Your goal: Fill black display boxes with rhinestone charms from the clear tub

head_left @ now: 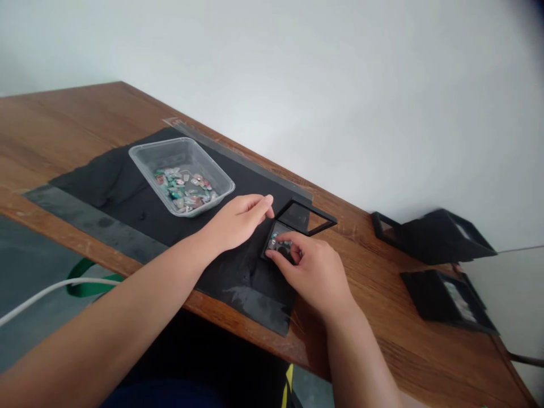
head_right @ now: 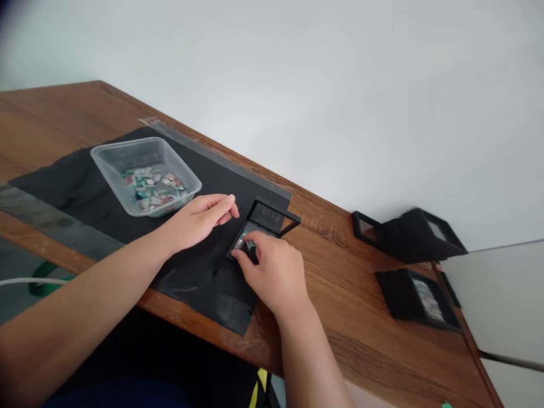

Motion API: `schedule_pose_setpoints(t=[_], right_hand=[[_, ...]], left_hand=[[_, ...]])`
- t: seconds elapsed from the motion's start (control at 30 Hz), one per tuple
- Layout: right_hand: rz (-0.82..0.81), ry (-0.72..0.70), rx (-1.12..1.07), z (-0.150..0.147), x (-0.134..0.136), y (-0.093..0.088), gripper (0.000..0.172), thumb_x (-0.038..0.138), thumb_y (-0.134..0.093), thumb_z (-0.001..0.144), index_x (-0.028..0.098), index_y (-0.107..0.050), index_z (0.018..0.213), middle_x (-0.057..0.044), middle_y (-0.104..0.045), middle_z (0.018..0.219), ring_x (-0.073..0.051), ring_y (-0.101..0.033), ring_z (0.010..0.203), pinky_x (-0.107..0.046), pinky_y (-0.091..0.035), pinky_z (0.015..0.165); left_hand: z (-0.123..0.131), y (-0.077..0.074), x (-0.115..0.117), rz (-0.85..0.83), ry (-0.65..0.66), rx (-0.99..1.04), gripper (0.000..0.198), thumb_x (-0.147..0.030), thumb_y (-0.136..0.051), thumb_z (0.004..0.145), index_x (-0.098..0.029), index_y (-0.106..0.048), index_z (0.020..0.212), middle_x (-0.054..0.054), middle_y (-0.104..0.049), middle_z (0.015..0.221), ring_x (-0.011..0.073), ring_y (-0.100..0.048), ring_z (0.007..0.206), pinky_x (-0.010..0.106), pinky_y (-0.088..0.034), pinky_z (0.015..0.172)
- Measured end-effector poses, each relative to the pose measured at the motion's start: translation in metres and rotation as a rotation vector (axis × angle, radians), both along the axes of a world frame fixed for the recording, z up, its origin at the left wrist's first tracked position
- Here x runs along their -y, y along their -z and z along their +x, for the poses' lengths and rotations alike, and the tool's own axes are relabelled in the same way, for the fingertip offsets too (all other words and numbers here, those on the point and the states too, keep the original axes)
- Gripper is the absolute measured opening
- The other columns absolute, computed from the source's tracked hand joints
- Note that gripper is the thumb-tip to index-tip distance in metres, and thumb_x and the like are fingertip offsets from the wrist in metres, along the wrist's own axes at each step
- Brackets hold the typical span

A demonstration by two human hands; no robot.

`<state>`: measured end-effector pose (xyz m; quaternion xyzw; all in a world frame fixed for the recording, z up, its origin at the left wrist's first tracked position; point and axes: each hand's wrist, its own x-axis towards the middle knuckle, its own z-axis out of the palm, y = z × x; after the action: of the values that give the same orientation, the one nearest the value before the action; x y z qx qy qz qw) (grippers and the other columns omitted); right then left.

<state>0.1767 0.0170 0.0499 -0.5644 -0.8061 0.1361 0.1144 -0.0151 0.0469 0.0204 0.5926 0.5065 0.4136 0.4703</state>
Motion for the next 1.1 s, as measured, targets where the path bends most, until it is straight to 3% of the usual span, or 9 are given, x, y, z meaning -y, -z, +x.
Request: schedule_pose_setpoints(t=[0.4,0.6,0.73,0.83,1.1], right_hand=[[0.004,0.018,0.015,0.0,0.0,0.002,0.016,0.043,-0.07,0.086,0.032,-0.074,0.096,0.006,-0.057,0.058,-0.015,-0.055,0.057,-0.026,-0.03,0.054],[-0.023,0.038,0.034,-0.001,0.0,0.0,0.016,0.043,-0.07,0.085,0.031,-0.073,0.096,0.005,-0.059,0.06,-0.016,-0.055,0.057,-0.027,-0.029,0.055],[-0.028,0.041,0.034,0.0,0.0,0.0,0.016,0.044,-0.07,0.085,0.032,-0.073,0.096,0.005,-0.058,0.059,-0.016,-0.054,0.057,-0.027,-0.029,0.054],[-0.03,0.039,0.03,-0.001,0.0,-0.001,0.017,0.044,-0.07,0.085,0.032,-0.073,0.096,0.005,-0.059,0.06,-0.016,-0.055,0.058,-0.027,-0.028,0.055],[-0.015,0.042,0.024,0.004,0.002,-0.005,0.017,0.044,-0.071,0.085,0.032,-0.073,0.097,0.005,-0.06,0.062,-0.016,-0.056,0.06,-0.027,-0.029,0.055]], left_hand=[[0.007,-0.005,0.008,0.094,-0.047,-0.173,0.044,-0.049,-0.039,0.101,-0.02,-0.063,0.078,-0.003,-0.053,0.064,0.0138,-0.049,0.061,0.027,-0.033,0.058],[0.011,-0.004,0.013,0.117,-0.044,-0.389,0.035,-0.045,-0.049,0.097,-0.022,-0.065,0.076,-0.003,-0.061,0.066,0.0143,-0.053,0.06,0.029,-0.031,0.056],[0.009,0.0,0.012,0.097,0.0,-0.461,0.02,-0.039,-0.057,0.091,-0.027,-0.073,0.09,-0.003,-0.072,0.077,0.0158,-0.062,0.067,0.028,-0.036,0.059],[0.006,0.002,0.01,0.101,0.04,-0.512,0.02,-0.03,-0.06,0.087,-0.028,-0.074,0.102,-0.004,-0.074,0.079,0.0161,-0.064,0.068,0.029,-0.038,0.06],[-0.005,0.0,0.007,0.034,0.13,-0.416,0.026,-0.042,-0.066,0.084,-0.024,-0.072,0.102,-0.001,-0.074,0.085,0.0161,-0.066,0.071,0.027,-0.044,0.062]])
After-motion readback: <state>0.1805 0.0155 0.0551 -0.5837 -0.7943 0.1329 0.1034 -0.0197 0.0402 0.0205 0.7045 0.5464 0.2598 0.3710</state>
